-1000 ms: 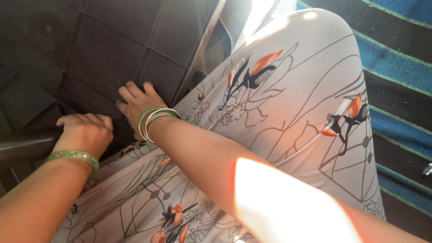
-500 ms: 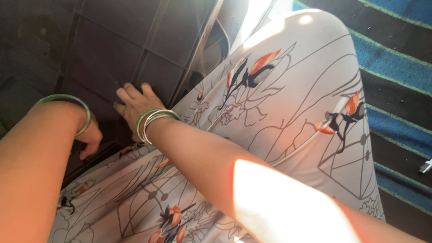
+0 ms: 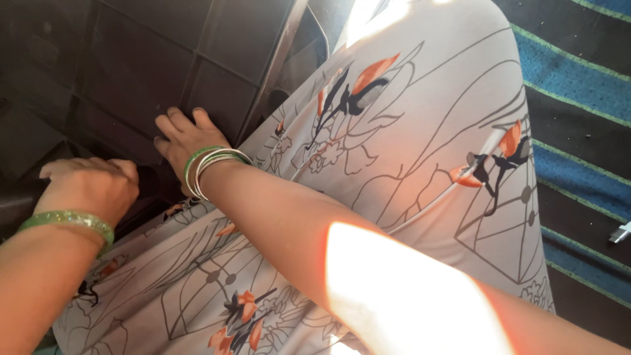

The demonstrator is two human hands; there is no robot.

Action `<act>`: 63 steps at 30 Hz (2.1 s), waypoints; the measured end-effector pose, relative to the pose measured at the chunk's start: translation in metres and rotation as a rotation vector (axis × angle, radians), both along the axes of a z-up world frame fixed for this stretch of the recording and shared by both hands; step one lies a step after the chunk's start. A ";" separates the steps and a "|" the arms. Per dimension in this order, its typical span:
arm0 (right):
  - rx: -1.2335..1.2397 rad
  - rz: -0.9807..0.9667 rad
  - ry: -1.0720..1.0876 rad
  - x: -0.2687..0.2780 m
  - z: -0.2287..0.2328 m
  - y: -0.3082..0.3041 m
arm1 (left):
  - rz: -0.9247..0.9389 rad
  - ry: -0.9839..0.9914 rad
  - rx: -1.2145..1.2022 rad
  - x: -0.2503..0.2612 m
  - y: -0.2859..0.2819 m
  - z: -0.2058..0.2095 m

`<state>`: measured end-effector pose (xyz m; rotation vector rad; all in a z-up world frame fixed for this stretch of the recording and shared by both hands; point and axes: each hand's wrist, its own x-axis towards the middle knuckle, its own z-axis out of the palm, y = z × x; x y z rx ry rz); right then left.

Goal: The person assembles a plastic table by inserting small black plastic caps into the underside of the tabletop and then attaching metal legs. The person handles the caps and legs one at a time, securing them into the tabletop while sitting on the floor.

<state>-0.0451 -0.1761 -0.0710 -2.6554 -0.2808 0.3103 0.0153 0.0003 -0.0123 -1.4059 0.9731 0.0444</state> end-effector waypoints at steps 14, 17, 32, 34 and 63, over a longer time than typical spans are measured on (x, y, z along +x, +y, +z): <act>0.001 0.021 0.000 -0.003 0.007 -0.001 | 0.658 0.045 0.132 0.012 -0.029 -0.002; 0.021 0.020 0.001 -0.003 0.007 0.000 | -0.069 -0.039 0.030 -0.029 -0.011 0.007; -0.020 0.010 -0.009 -0.003 0.007 0.001 | 1.530 0.372 0.070 0.048 -0.084 0.039; -0.001 0.011 0.024 -0.005 0.011 0.000 | 1.244 0.351 0.082 0.035 -0.079 0.041; -0.025 -0.032 -0.052 -0.003 0.011 -0.001 | 1.027 -0.078 -1.242 -0.030 0.085 0.092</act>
